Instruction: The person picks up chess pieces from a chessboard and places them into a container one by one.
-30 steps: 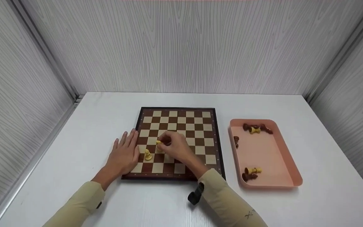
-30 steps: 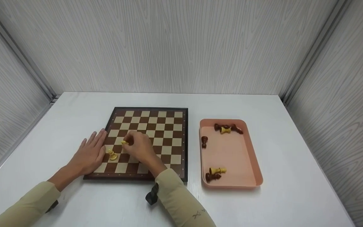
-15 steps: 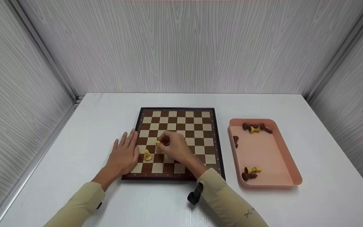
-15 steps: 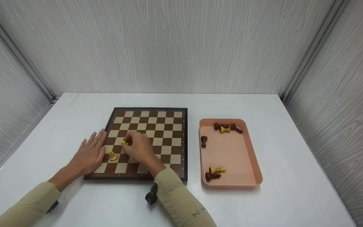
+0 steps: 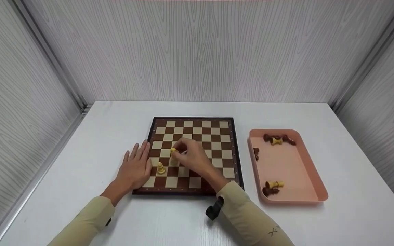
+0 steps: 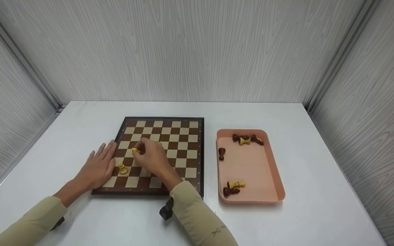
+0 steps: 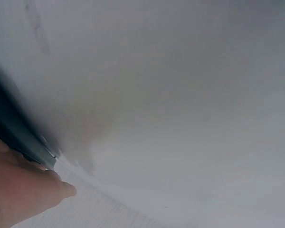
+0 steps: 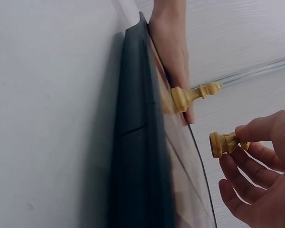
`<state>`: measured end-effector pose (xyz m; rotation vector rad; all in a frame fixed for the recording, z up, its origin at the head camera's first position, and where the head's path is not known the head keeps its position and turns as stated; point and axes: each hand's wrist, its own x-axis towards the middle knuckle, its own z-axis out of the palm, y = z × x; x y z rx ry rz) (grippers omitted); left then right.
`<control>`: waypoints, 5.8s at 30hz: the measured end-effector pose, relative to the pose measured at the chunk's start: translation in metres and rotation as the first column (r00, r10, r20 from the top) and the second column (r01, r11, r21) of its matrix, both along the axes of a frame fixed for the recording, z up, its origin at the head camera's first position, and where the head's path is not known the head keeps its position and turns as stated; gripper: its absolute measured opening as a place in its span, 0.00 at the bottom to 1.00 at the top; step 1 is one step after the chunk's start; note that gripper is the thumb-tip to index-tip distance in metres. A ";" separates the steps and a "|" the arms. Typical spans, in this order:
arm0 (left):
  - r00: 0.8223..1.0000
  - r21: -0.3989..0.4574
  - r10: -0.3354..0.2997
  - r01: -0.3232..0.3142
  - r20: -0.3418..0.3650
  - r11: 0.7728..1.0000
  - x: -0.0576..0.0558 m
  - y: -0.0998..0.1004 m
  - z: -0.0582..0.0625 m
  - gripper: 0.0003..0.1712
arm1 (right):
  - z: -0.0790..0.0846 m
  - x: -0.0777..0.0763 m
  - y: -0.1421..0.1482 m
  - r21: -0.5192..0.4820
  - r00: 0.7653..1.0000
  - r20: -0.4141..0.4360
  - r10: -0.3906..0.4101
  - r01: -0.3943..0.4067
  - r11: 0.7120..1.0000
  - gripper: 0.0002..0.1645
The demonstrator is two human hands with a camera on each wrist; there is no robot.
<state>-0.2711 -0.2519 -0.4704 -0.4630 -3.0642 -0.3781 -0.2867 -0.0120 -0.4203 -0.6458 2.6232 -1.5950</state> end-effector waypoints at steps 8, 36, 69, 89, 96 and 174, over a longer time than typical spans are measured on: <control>1.000 0.011 -0.001 0.001 -0.005 1.000 0.000 -0.001 0.002 0.35 | 0.014 0.003 0.011 0.007 0.999 -0.046 -0.003 0.003 1.000 0.05; 1.000 0.022 -0.001 0.002 -0.003 1.000 0.000 0.001 0.003 0.35 | 0.036 0.007 0.080 -0.082 0.988 -0.125 -0.089 0.079 0.993 0.07; 1.000 0.020 0.003 -0.004 0.021 1.000 0.000 -0.001 0.000 0.35 | 0.037 0.008 0.182 -0.089 0.945 -0.053 -0.323 0.318 0.944 0.12; 1.000 0.024 0.005 -0.005 0.015 1.000 -0.001 0.000 0.000 0.35 | 0.062 0.025 0.214 -0.116 0.920 -0.026 -0.392 0.387 0.915 0.13; 1.000 0.025 0.001 -0.002 0.007 1.000 0.000 -0.001 0.001 0.35 | 0.036 0.013 0.237 -0.088 0.913 0.013 -0.408 0.407 0.909 0.15; 1.000 0.005 -0.007 0.007 0.021 1.000 0.000 -0.001 0.001 0.35 | 0.008 0.004 0.187 0.011 0.965 0.003 -0.263 0.263 0.965 0.16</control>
